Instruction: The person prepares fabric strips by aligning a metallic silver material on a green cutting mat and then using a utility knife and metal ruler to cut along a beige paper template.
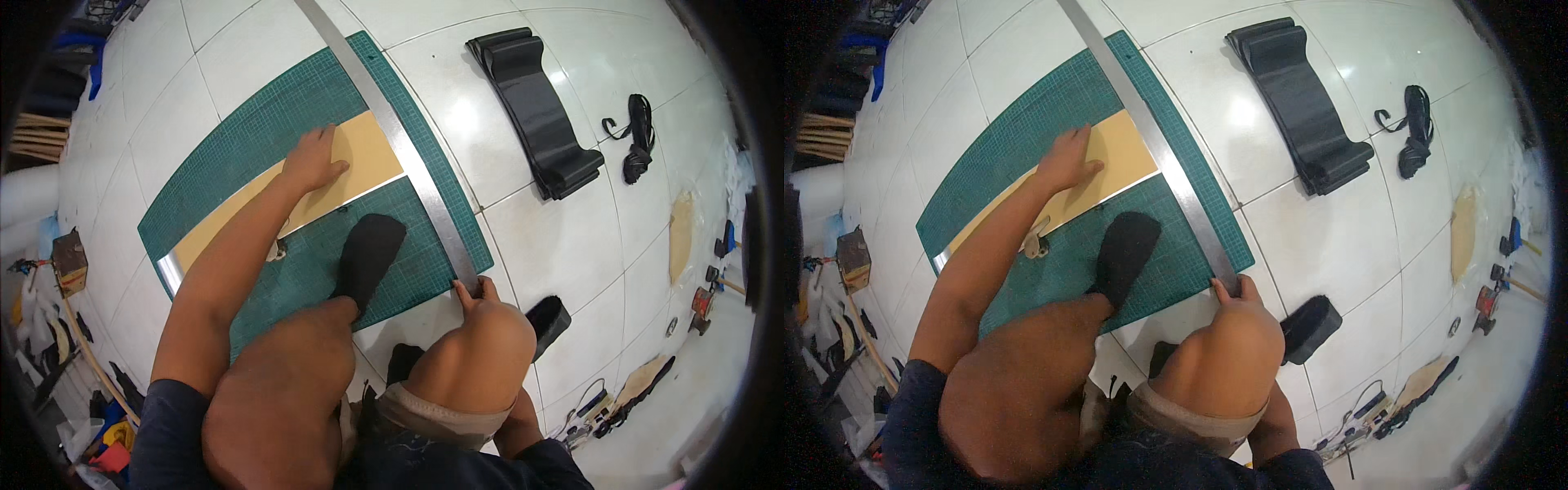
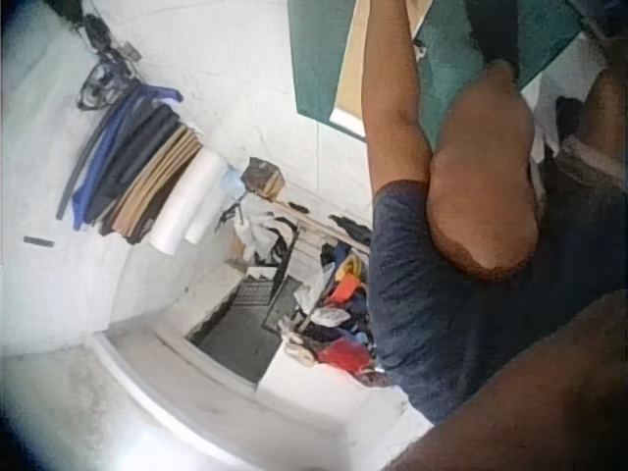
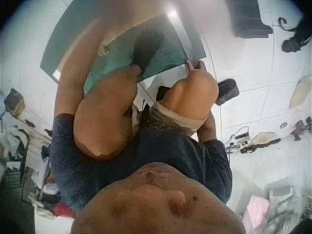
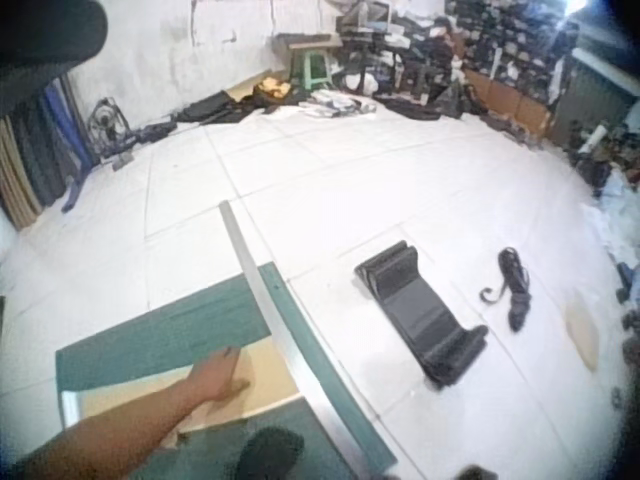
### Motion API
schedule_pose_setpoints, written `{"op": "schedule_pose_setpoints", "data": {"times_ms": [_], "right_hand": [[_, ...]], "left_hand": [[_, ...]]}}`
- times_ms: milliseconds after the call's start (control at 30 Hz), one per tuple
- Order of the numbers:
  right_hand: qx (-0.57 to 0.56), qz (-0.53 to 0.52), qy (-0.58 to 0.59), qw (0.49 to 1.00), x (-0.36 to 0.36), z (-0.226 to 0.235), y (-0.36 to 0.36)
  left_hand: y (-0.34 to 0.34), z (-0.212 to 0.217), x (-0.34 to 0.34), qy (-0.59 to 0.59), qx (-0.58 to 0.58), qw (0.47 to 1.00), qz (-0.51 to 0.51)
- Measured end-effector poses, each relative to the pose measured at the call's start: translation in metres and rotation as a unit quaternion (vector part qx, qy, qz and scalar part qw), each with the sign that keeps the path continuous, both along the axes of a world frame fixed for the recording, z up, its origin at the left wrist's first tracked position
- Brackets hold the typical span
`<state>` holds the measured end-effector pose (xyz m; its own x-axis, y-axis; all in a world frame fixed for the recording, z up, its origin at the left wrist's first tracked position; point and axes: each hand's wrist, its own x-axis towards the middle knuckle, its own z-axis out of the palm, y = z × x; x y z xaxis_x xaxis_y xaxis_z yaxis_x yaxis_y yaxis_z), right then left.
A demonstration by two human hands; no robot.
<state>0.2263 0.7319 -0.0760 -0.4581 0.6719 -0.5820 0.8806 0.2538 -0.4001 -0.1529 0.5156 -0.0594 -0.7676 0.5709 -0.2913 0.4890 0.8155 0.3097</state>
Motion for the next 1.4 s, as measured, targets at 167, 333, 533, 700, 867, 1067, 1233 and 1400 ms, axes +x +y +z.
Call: {"op": "schedule_pose_setpoints", "data": {"times_ms": [167, 333, 533, 700, 867, 1067, 1233, 1400], "right_hand": [[0.025, 0.029, -0.012, 0.999, 0.003, -0.003, -0.013], [0.02, 0.024, -0.026, 0.999, 0.002, -0.004, -0.006], [-0.033, 0.023, -0.044, 0.998, 0.0, 0.004, -0.014], [-0.052, 0.015, -0.087, 0.995, -0.013, 0.036, -0.025], [-0.059, -0.001, -0.034, 0.998, 0.006, 0.025, -0.038], [-0.064, 0.019, -0.045, 0.997, 0.002, 0.017, -0.036], [-0.02, 0.109, -0.099, 0.989, -0.012, 0.033, -0.029], [0.031, 0.127, -0.092, 0.987, -0.007, 0.024, -0.03]], "left_hand": [[-0.006, -0.013, -0.013, -0.028, -0.011, 0.999, 0.014], [0.0, -0.011, -0.021, -0.047, -0.013, 0.998, 0.032], [-0.008, -0.004, -0.016, -0.064, 0.036, 0.996, 0.048], [-0.016, -0.007, -0.005, -0.024, 0.073, 0.996, 0.049], [-0.017, -0.011, 0.004, 0.002, 0.115, 0.993, 0.024], [-0.002, -0.013, 0.02, 0.047, 0.093, 0.994, -0.045], [0.012, -0.017, 0.023, -0.008, 0.062, 0.997, -0.038], [0.014, -0.018, 0.027, 0.0, 0.085, 0.995, -0.045]]}}
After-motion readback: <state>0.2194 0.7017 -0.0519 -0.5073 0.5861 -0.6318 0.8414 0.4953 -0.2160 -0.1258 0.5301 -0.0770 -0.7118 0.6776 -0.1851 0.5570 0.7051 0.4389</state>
